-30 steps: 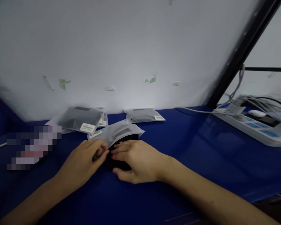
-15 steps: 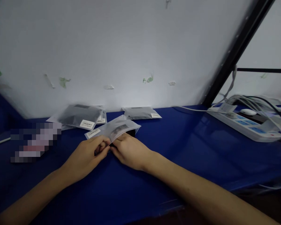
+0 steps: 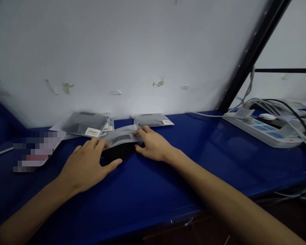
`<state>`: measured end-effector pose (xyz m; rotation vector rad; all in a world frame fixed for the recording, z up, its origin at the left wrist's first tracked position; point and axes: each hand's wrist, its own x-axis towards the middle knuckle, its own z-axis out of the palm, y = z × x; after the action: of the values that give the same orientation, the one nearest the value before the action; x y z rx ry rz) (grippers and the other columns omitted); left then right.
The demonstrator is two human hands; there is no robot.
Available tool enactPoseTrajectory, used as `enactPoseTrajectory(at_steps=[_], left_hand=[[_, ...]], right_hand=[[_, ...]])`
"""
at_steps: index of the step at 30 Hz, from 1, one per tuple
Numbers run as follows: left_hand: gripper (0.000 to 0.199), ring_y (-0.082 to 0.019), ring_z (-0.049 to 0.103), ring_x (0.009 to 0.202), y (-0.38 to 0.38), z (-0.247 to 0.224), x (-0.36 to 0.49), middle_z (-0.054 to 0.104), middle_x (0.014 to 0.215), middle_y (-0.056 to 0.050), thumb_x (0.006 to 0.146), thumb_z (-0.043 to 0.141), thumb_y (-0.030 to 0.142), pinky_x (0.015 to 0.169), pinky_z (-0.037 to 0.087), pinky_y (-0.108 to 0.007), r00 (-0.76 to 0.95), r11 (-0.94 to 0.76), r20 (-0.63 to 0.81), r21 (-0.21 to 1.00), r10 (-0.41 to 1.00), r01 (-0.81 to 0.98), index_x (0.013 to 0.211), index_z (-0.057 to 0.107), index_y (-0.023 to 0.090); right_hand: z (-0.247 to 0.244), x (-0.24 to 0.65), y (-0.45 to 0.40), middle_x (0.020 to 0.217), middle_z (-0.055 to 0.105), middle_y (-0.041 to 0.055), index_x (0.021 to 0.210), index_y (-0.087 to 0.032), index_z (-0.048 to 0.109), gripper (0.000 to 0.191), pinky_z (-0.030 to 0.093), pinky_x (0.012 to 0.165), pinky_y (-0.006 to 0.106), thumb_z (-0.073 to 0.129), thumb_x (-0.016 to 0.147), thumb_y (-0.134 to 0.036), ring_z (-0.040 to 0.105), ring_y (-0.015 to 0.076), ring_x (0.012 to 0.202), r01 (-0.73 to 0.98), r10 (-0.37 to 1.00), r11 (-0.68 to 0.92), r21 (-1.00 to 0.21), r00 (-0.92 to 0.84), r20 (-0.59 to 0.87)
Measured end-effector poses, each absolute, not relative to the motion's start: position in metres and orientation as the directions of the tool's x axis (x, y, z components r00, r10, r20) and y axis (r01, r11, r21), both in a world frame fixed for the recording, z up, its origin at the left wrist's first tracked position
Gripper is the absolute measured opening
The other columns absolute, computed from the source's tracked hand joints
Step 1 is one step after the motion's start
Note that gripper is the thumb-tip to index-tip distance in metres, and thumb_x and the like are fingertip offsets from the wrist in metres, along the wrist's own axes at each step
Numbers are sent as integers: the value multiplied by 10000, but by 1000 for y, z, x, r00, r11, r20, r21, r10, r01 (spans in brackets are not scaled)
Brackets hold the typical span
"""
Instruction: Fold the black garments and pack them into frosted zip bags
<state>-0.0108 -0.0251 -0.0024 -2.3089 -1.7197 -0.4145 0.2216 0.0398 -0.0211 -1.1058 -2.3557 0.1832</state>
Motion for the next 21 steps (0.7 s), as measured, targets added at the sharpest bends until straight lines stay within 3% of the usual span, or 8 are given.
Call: enactPoseTrajectory(at_steps=[2, 6, 11, 15, 18, 21], left_hand=[[445, -320, 611, 880, -26, -4, -8, 603, 1009, -130, 830, 529, 579, 747, 481, -465, 254, -249, 370, -61, 894, 967, 1004, 572, 172], [207, -258, 611, 767, -23, -2, -11, 588, 1009, -117, 857, 502, 304, 696, 477, -398, 199, -181, 403, -84, 893, 980, 1005, 537, 163], [260, -254, 590, 732, -20, -1, -19, 589, 1048, -119, 823, 443, 97, 695, 467, -408, 143, -154, 438, -11, 888, 988, 1060, 526, 162], [204, -262, 599, 832, -18, -3, -20, 593, 1041, -93, 868, 504, 219, 783, 476, -441, 248, -303, 443, 56, 862, 951, 1062, 549, 175], [328, -282, 576, 1026, -20, -1, -21, 575, 1134, -73, 844, 598, 350, 907, 459, -467, 440, -505, 377, 90, 815, 858, 1143, 563, 217], [435, -277, 521, 1159, -24, 4, -23, 547, 1230, -57, 821, 602, 265, 985, 434, -465, 550, -610, 324, 118, 769, 783, 1248, 524, 262]], right_hand=[[-22, 220, 40, 1168, 584, 131, 1180, -160, 589, 351, 493, 858, 376, 577, 835, -227, 610, 211, 940, 658, 741, 665, -353, -523, 421], [-19, 217, 39, 988, 615, 83, 984, -165, 629, 208, 486, 810, 332, 528, 808, -118, 597, 172, 845, 634, 723, 682, -365, -514, 461], [-18, 217, 39, 926, 621, 68, 910, -162, 630, 164, 478, 770, 314, 535, 785, -114, 591, 159, 792, 637, 737, 668, -385, -495, 461], [-16, 223, 42, 920, 655, 76, 906, -166, 632, 177, 471, 765, 332, 528, 778, -102, 608, 188, 823, 694, 761, 630, -347, -463, 455], [-15, 229, 45, 924, 688, 89, 912, -172, 643, 194, 472, 758, 358, 518, 785, -96, 618, 219, 848, 768, 798, 560, -310, -400, 450], [-16, 233, 49, 929, 705, 92, 918, -183, 665, 199, 480, 751, 369, 512, 813, -110, 628, 232, 864, 817, 828, 497, -294, -343, 444]])
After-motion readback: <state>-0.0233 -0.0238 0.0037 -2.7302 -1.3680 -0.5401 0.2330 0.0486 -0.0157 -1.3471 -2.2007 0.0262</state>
